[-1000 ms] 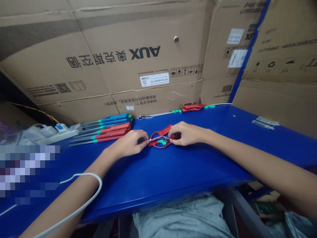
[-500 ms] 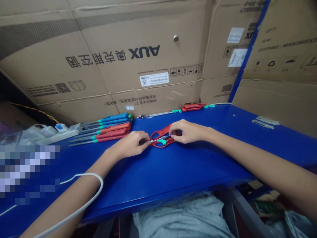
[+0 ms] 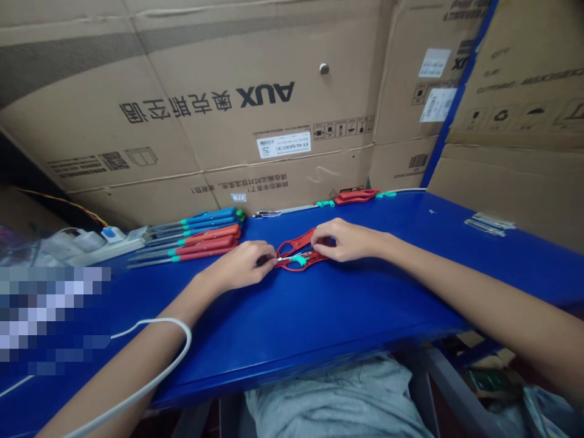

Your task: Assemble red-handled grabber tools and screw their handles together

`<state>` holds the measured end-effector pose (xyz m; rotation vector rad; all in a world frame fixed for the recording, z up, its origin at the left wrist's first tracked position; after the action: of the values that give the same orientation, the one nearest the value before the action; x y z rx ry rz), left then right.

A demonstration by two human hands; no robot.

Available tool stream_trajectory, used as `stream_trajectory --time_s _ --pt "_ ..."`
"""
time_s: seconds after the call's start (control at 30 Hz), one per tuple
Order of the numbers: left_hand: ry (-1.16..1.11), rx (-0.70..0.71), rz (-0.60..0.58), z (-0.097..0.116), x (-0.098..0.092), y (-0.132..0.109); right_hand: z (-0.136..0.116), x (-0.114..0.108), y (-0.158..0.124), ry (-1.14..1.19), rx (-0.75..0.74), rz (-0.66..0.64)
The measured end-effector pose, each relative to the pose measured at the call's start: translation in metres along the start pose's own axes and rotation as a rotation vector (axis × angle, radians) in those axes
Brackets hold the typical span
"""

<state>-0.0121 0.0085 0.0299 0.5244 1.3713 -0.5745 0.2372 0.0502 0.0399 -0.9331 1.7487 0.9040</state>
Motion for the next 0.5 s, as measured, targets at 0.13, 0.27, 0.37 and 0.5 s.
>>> stream_trajectory --time_s 0.13,0.27,0.37,0.5 --pt "0.009 0.001 0.005 -0.0006 -0.0003 -0.0011 -0.0004 -0.0001 0.0006 -0.012 0.001 0.021" --pt "-0.001 0.000 0.005 -0.0005 -0.0003 -0.0016 -0.0001 0.0001 0.0010 -0.009 0.011 0.002" --pt "-0.005 -0.005 0.004 -0.0003 -0.0002 -0.0017 0.0000 0.0002 0.0008 -0.003 0.008 -0.017" --pt "-0.006 -0.004 0.006 -0.0001 -0.0004 -0.0006 0.0002 0.0004 0.0001 0.004 0.017 -0.037"
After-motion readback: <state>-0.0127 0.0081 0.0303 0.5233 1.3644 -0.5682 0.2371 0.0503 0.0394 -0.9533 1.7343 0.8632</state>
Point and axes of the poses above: each hand's wrist, its own y-axis towards the middle knuckle, its own x-axis out of the palm, z = x × y, the point moved 1 cm from there along y, towards the middle knuckle, and after that the axes turned 9 degrees about -z, right-handed, at the moved point
